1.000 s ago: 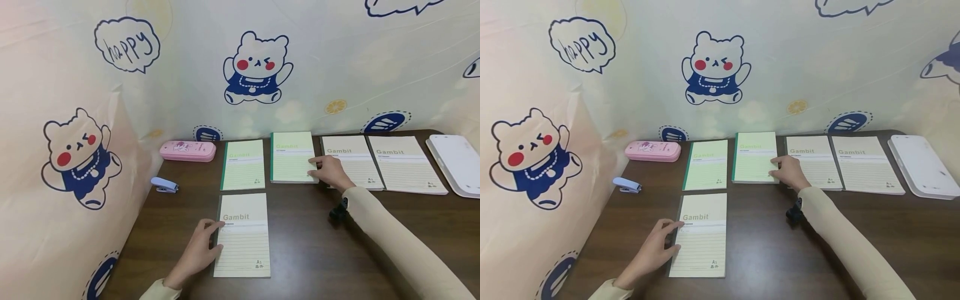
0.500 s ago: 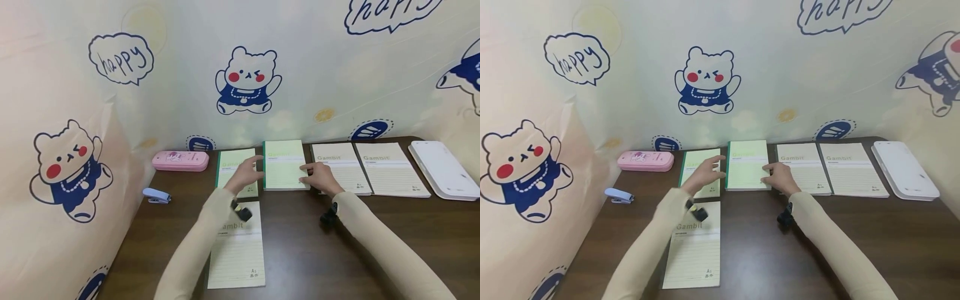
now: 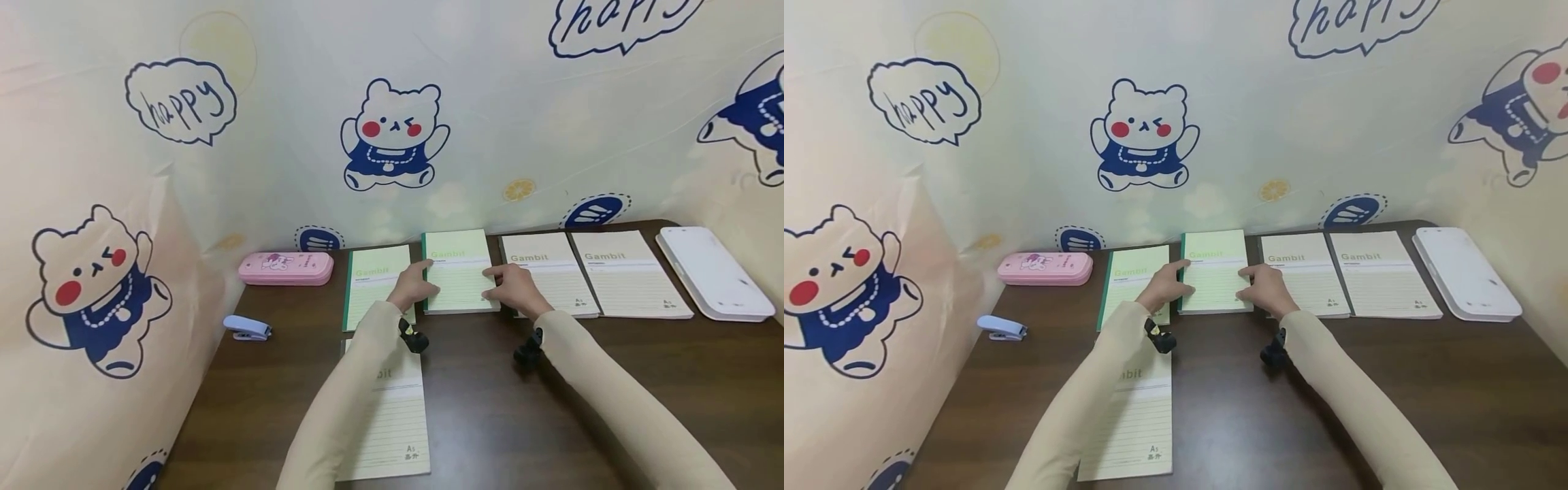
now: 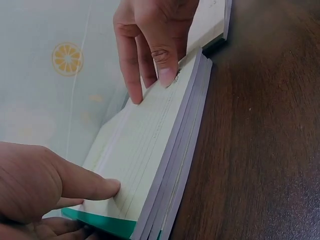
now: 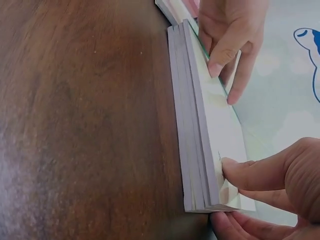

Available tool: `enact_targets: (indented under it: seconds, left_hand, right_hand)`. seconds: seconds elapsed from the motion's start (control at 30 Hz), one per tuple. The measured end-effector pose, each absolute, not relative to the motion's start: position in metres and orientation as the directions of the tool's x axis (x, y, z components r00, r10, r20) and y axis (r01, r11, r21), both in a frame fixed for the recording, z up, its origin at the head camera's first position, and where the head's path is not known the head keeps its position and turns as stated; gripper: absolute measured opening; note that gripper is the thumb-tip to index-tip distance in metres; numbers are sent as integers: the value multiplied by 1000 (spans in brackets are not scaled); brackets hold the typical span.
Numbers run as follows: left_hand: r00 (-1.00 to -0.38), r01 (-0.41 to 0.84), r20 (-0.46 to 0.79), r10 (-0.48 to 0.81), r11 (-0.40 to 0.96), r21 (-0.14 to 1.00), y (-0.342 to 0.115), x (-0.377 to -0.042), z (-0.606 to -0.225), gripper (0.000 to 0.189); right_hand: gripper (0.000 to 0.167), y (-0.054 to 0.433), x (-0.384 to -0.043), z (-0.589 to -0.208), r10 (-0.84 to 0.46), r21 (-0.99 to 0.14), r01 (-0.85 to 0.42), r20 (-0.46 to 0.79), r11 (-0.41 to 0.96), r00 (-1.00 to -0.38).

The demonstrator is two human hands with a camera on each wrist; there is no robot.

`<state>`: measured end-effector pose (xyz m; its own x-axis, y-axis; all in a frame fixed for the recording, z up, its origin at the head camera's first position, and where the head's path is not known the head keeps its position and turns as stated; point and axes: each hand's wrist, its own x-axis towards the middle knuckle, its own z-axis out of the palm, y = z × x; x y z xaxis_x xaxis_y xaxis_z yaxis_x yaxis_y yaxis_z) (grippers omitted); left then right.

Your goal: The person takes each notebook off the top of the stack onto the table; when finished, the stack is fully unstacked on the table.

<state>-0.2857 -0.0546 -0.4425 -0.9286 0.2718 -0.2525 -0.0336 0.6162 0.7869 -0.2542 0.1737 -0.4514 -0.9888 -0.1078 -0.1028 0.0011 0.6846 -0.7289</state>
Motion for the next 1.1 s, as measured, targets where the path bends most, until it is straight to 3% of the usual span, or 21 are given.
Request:
enact_targets:
  seconds: [0.47,0.67,0.83,1.1]
  left_hand:
    - [-926,-55,-274,260,623,780,-55,-288,-443,70]
    - [-907,-84,-310,284,600,795,-58,-287,-442,68]
    - [-901,-112,-329,284,580,807,-59,-287,-445,67]
    - [-902,-73,-304,308,584,808,-62,-288,-445,66]
  right_hand:
    - [45,181,-262,-455,-57,-743,-6,-42,670,-997]
    - [37,190,-275,-449,-46,-864,97,-137,494,-990]
    - [48,194,-280,-456,-86,-913,219,-263,343,-961]
    - [58,209,-259,-436,-67,-953,169,-191,252,-979]
